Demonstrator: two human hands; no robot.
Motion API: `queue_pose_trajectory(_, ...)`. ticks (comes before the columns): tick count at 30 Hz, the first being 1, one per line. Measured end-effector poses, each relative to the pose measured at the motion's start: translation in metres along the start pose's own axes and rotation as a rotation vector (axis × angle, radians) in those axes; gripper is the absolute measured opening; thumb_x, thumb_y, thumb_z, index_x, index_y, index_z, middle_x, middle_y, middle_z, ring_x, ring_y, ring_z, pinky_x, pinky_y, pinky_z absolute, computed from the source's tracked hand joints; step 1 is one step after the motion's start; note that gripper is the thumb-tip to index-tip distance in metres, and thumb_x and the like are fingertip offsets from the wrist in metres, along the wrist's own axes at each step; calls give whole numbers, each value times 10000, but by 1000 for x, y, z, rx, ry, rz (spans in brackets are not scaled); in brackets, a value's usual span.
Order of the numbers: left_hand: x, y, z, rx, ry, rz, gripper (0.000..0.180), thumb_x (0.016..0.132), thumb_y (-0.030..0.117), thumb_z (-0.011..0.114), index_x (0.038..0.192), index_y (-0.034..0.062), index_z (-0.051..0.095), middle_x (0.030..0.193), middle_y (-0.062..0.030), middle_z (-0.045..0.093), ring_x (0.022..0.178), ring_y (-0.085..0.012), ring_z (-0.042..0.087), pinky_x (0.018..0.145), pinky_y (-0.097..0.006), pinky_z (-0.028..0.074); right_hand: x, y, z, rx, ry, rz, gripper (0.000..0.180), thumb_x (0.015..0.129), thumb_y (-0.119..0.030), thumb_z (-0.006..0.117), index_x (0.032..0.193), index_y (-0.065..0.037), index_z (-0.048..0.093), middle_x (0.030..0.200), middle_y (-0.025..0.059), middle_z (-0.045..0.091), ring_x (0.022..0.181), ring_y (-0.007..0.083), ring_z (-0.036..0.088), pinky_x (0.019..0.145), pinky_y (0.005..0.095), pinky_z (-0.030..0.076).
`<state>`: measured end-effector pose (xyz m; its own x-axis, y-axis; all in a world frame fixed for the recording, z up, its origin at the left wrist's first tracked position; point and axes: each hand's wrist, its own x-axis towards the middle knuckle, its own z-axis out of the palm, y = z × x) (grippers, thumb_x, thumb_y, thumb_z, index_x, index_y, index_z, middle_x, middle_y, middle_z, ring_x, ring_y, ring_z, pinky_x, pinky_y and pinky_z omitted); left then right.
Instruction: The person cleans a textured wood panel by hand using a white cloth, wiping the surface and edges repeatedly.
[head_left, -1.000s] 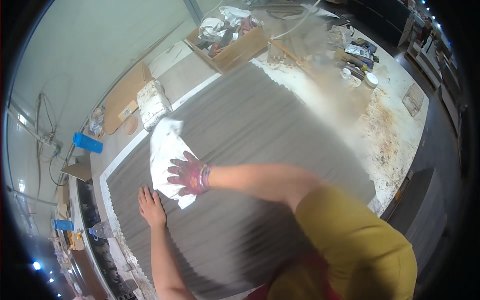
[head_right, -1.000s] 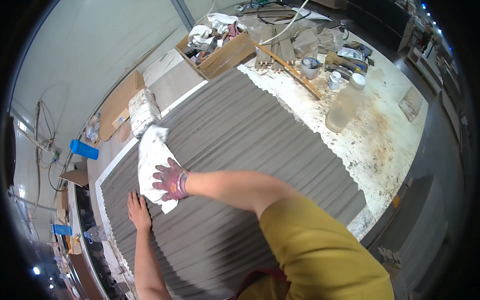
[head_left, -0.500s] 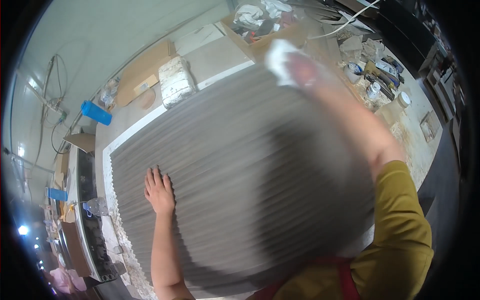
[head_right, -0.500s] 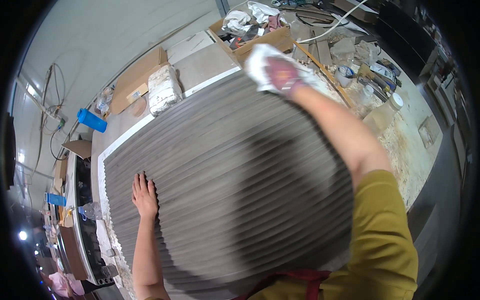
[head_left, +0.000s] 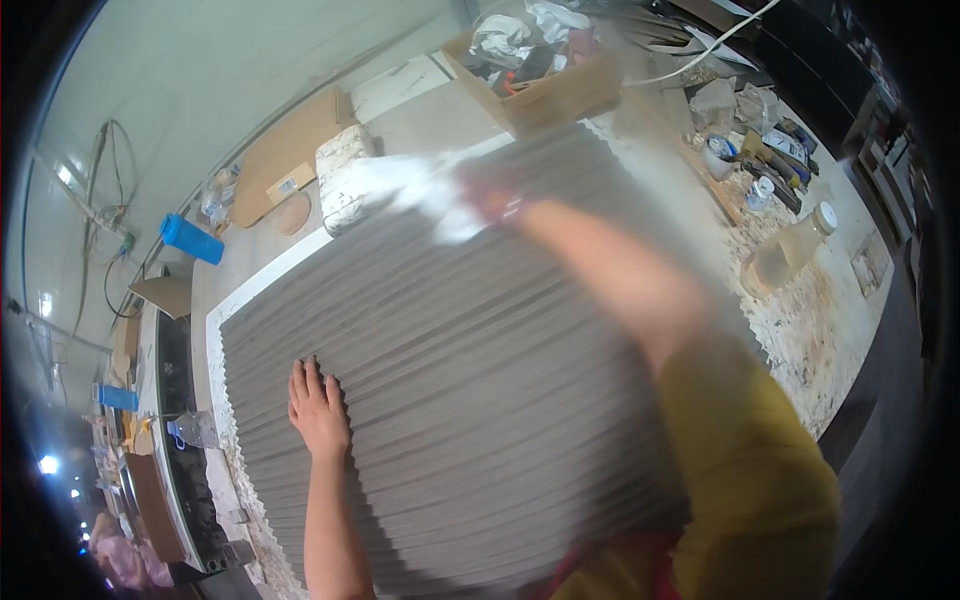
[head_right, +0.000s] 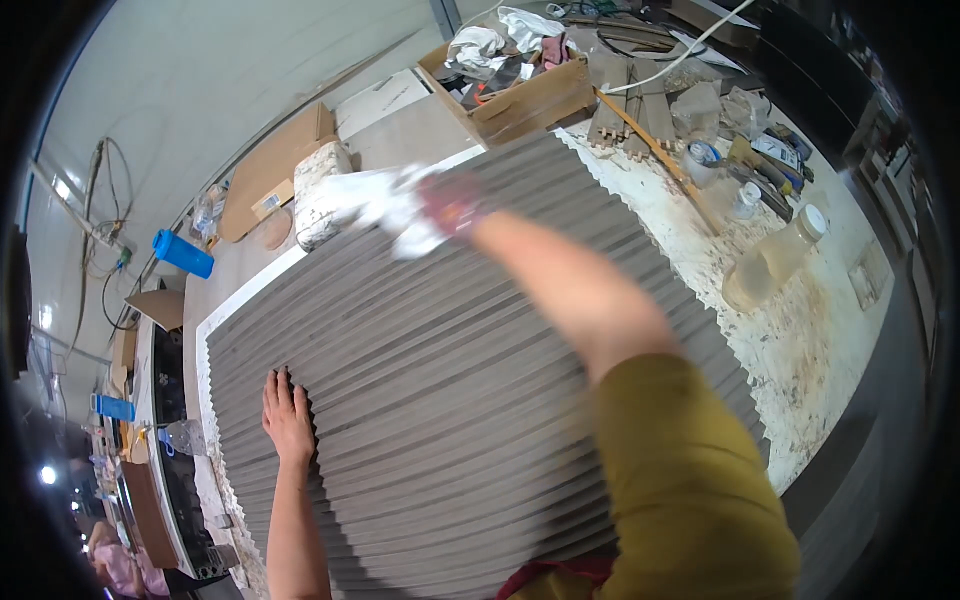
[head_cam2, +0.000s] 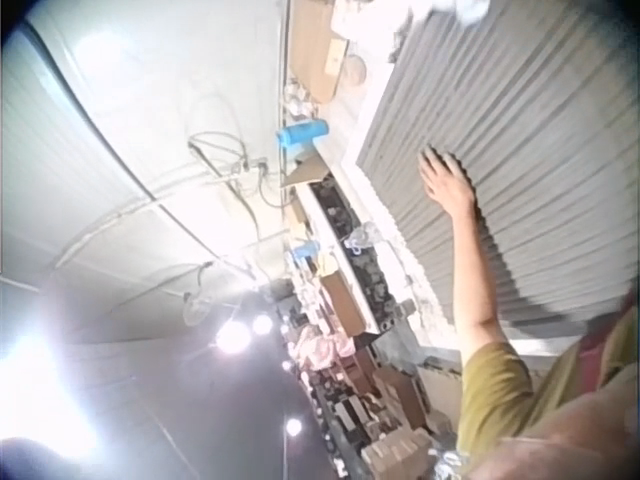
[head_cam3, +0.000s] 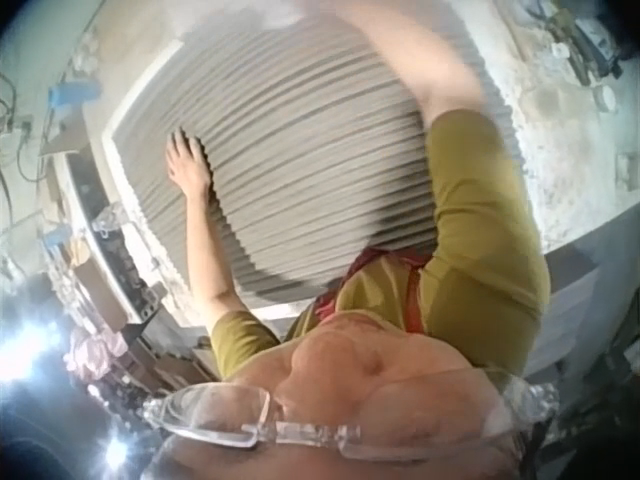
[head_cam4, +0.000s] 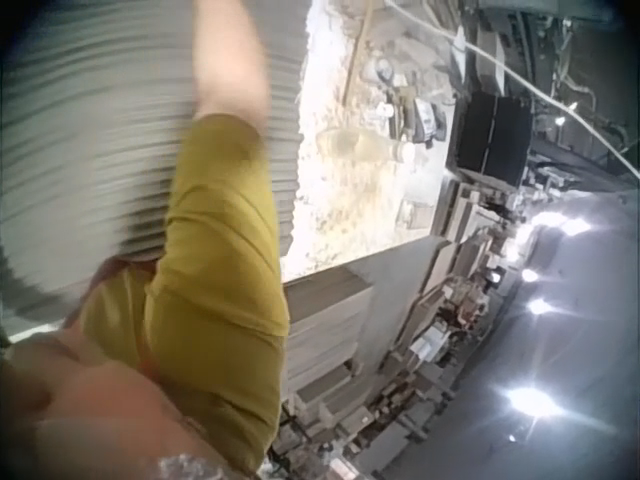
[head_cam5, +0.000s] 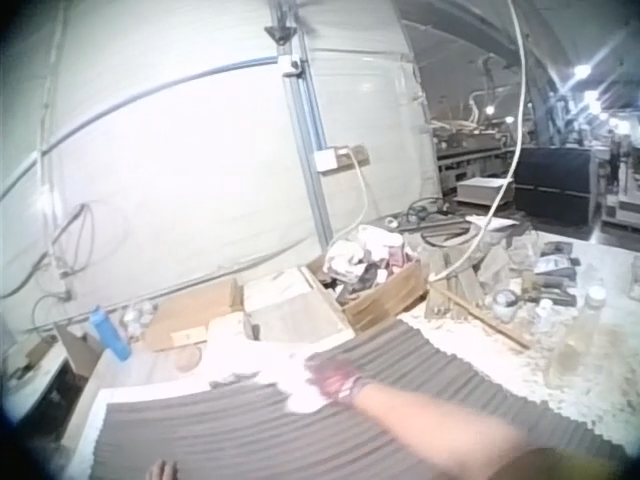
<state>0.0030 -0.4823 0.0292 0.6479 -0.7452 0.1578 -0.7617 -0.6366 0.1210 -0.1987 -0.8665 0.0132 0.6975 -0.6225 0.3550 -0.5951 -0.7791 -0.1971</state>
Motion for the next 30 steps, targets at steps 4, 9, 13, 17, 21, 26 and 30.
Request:
queue_pose_trajectory(4, 1, 9, 0, 9, 9, 1, 483, 980, 364, 378, 1416, 155, 388, 1496, -88, 325, 1378, -284, 287, 1093, -490, 225, -47, 128, -87, -250, 46, 307, 305, 884, -296, 499, 970, -77, 694, 1003, 141, 683, 925, 294, 670, 790, 401, 531)
queue_pose_trajectory(9, -2, 2, -1, 26, 16, -7, 485, 983, 360, 367, 1420, 150, 384, 1499, -100, 317, 1373, -301, 293, 1085, -489, 230, 10, 74, -75, -157, 211, 121, 208, 827, -222, 546, 774, -80, 687, 828, 156, 686, 742, 314, 678, 655, 420, 527)
queue_pose_trajectory(13, 2, 7, 1, 25, 1, -11, 477, 975, 349, 396, 1405, 141, 397, 1490, -93, 332, 1376, -288, 291, 1089, -500, 229, 21, -70, -20, -98, -30, -172, 309, 868, -329, 525, 1090, -142, 634, 1162, 135, 616, 1071, 287, 599, 861, 451, 462)
queue_pose_trajectory(17, -1, 0, -3, 26, 4, -12, 479, 976, 349, 395, 1409, 146, 390, 1488, -92, 333, 1370, -296, 299, 1084, -495, 235, 28, -68, 4, -16, -40, -131, 291, 885, -346, 485, 1019, -161, 667, 1129, 121, 636, 1028, 273, 619, 817, 436, 473)
queue_pose_trajectory(21, -4, -1, -3, 23, 2, -22, 479, 975, 351, 399, 1407, 145, 392, 1486, -91, 334, 1368, -294, 302, 1081, -495, 239, 13, 41, -25, -138, -137, 177, 316, 901, -323, 459, 1005, -125, 683, 1044, 131, 671, 1003, 306, 635, 863, 471, 456)
queue_pose_trajectory(26, 3, 8, 0, 52, 21, 7, 474, 974, 346, 401, 1401, 140, 398, 1480, -92, 341, 1362, -287, 311, 1076, -497, 245, -46, 188, -102, -386, 196, 408, 277, 838, -284, 571, 943, -62, 701, 938, 153, 693, 868, 300, 682, 754, 398, 537)
queue_pose_trajectory(30, 3, 7, 4, 31, 32, 26, 461, 976, 329, 397, 1391, 128, 413, 1471, -98, 352, 1356, -283, 319, 1069, -496, 249, 10, 108, -47, -201, 304, -149, 168, 788, -210, 585, 770, -71, 678, 764, 158, 663, 701, 302, 668, 610, 409, 526)
